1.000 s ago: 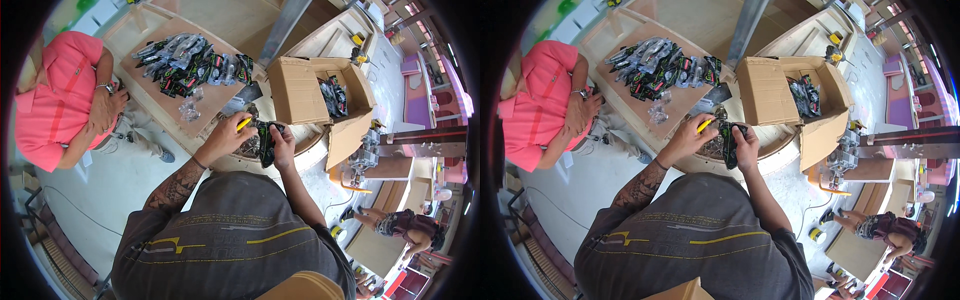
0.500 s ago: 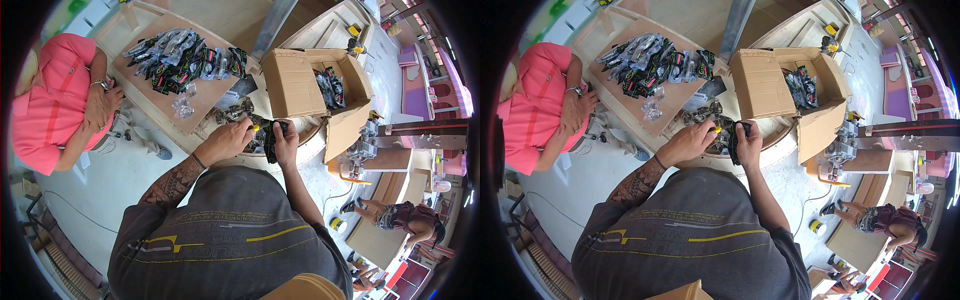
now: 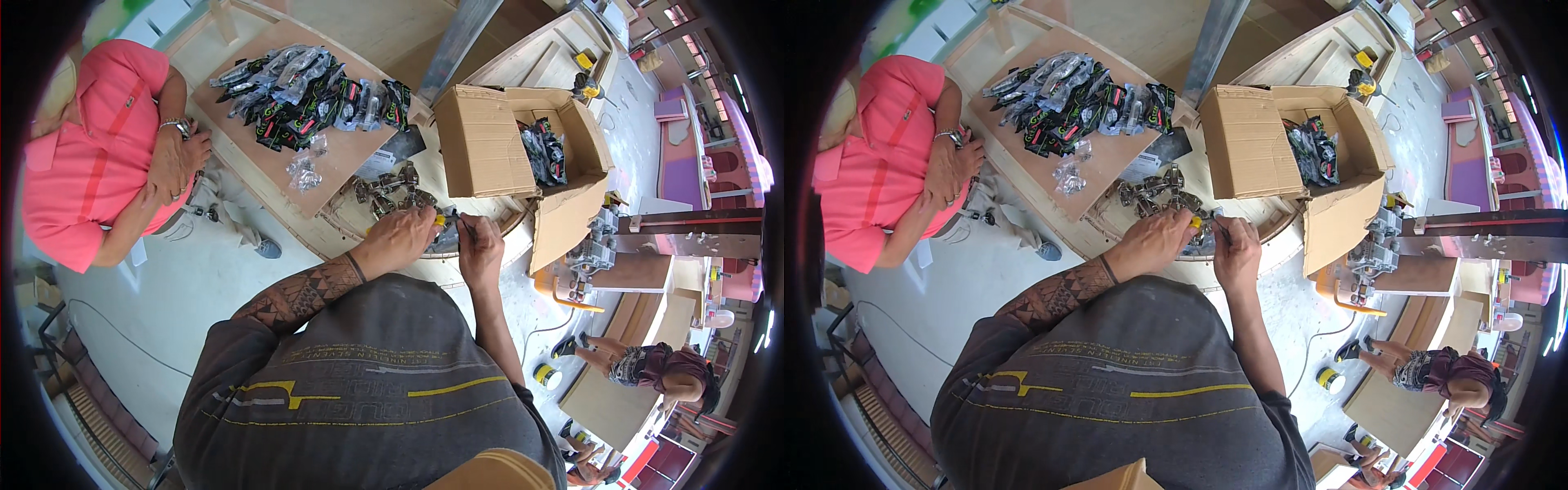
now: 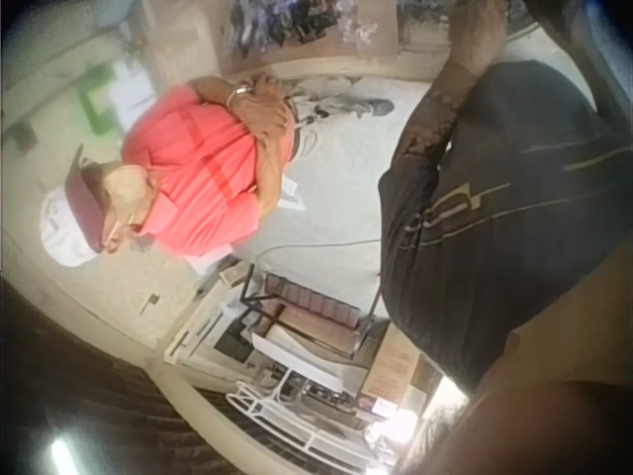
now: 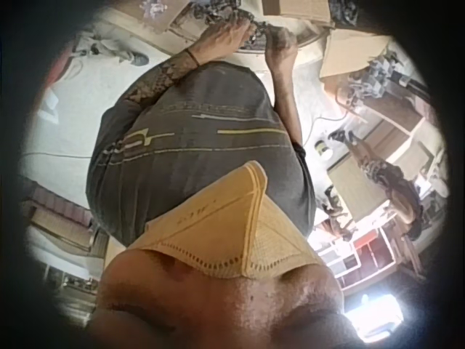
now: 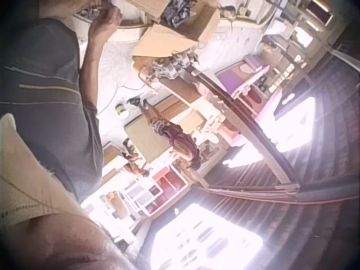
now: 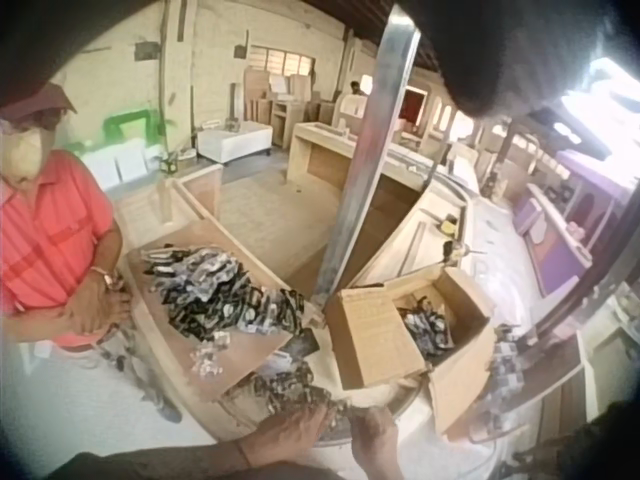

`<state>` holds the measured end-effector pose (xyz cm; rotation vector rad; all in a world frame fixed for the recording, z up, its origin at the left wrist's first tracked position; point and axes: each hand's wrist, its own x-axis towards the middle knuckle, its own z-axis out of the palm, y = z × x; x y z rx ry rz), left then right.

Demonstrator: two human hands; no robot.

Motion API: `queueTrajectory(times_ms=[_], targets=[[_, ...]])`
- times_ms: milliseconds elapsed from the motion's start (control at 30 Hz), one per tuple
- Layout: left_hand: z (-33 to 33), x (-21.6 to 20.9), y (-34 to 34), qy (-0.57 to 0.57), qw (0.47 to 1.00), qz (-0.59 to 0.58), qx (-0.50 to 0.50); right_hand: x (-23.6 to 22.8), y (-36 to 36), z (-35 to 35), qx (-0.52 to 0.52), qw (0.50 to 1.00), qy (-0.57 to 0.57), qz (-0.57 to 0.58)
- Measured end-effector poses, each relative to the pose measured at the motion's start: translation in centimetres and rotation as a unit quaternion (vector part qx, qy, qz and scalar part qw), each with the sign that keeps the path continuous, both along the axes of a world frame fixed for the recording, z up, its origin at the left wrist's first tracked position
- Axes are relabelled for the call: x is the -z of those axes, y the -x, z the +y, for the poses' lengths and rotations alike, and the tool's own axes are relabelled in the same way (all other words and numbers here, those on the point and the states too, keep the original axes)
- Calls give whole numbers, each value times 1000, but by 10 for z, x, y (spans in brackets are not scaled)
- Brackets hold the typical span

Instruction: The person removes metal cabinet hinges from plastic bags using a yellow utility knife and places them on a wooden surface.

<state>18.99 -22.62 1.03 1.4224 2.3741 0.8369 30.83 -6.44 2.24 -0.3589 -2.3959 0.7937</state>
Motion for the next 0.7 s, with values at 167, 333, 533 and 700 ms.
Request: queueTrajectory(times_ms=[167,333,533,700], targets=[[21,6,1,-7,1000,-11,-3,-29,-25,-5,47,997,41,46],[10,-14,47,66,998,-18,5,-93,-56,-20,33,979,50,192],[41,-72,31,-157,940,-302,17,-34,-46,22,27,869,491,58],[43,-43,13,-104,938,-312,113,-15,-40,9,1,809,588,16]])
